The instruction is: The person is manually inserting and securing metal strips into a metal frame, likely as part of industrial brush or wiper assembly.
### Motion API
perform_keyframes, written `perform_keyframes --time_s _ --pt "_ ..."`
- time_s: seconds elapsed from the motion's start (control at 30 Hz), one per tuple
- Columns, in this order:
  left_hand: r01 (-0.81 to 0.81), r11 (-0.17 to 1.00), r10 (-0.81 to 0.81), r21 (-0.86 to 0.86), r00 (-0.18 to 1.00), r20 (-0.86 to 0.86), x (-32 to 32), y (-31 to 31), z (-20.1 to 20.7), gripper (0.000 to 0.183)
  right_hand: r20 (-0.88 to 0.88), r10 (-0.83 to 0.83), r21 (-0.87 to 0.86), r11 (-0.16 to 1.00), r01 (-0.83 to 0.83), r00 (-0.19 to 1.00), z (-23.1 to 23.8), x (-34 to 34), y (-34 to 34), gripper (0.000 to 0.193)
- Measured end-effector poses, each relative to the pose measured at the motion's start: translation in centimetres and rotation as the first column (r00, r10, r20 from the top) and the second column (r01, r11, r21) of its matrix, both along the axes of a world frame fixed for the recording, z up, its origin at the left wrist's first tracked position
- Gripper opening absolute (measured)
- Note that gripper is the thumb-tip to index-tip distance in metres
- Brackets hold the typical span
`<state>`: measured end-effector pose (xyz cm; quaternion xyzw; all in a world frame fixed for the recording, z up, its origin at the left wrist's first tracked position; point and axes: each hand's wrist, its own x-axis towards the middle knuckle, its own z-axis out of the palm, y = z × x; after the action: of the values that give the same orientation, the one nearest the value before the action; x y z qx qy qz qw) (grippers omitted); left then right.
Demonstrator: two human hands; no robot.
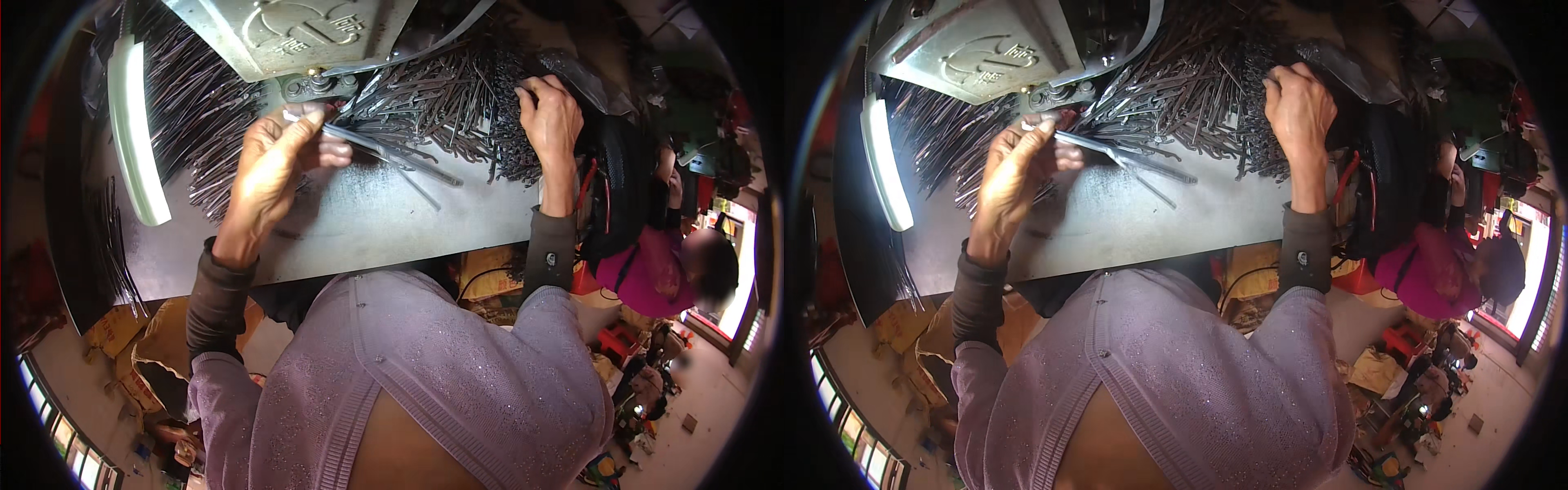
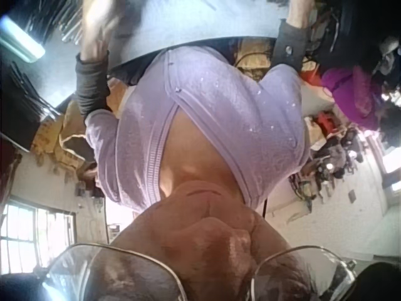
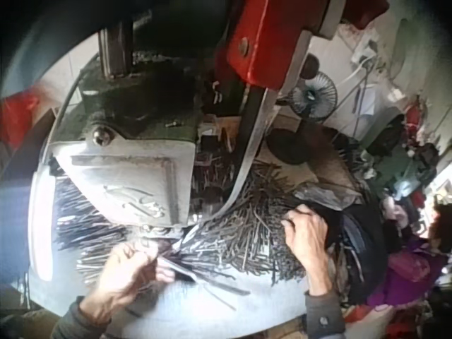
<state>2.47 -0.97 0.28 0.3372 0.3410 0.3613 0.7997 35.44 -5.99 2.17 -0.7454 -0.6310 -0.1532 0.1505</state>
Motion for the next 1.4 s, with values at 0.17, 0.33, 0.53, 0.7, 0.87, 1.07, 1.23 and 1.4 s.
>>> perform_keyframes --time_s 0.17,0.33,0.53,0.7,0.87,1.07,1.23,1.4 --pt "0.011 1.000 -0.012 -0.028 0.999 -0.030 -0.5 -0.5 -0.1 0.020 0.004 0.150 0.053 0.987 -0.150 0.989 -0.3 -0.2 0.4 0.006" --pt "-0.022 0.978 0.043 -0.207 0.994 0.099 -0.6 -0.4 0.1 0.017 -0.041 0.068 -0.081 0.994 -0.071 0.997 0.7 -0.4 -0.2 0.011" --pt "-0.025 0.962 0.075 -0.270 0.982 0.176 -1.0 -0.4 -1.0 0.016 0.040 0.252 -0.119 0.962 -0.245 0.967 0.6 0.2 0.8 0.010" --pt "-0.079 0.950 0.138 -0.301 0.974 0.180 -1.4 -0.4 -1.4 0.013 0.043 0.263 -0.113 0.960 -0.257 0.964 0.8 -0.3 0.9 0.009" --pt "-0.047 0.957 0.094 -0.287 0.984 0.151 -0.6 -0.6 -0.8 0.011 -0.100 0.491 0.155 0.867 -0.474 0.865 0.0 -5.7 2.5 0.010" --pt "-0.101 0.985 0.114 -0.142 0.990 0.085 0.8 -0.1 -1.8 0.007 -0.280 0.691 0.289 0.723 -0.628 0.667 -2.3 -13.4 4.0 0.014" --pt "-0.157 0.953 0.201 0.260 0.967 -0.153 0.4 0.4 -1.8 0.010 -0.813 0.448 0.257 0.849 -0.462 0.372 -2.9 -16.8 3.8 0.007" --pt "-0.177 0.920 0.254 0.351 0.949 -0.185 0.3 0.3 -1.6 0.011 -0.992 0.106 0.122 0.928 -0.353 -0.065 -2.6 -17.7 3.5 0.011"
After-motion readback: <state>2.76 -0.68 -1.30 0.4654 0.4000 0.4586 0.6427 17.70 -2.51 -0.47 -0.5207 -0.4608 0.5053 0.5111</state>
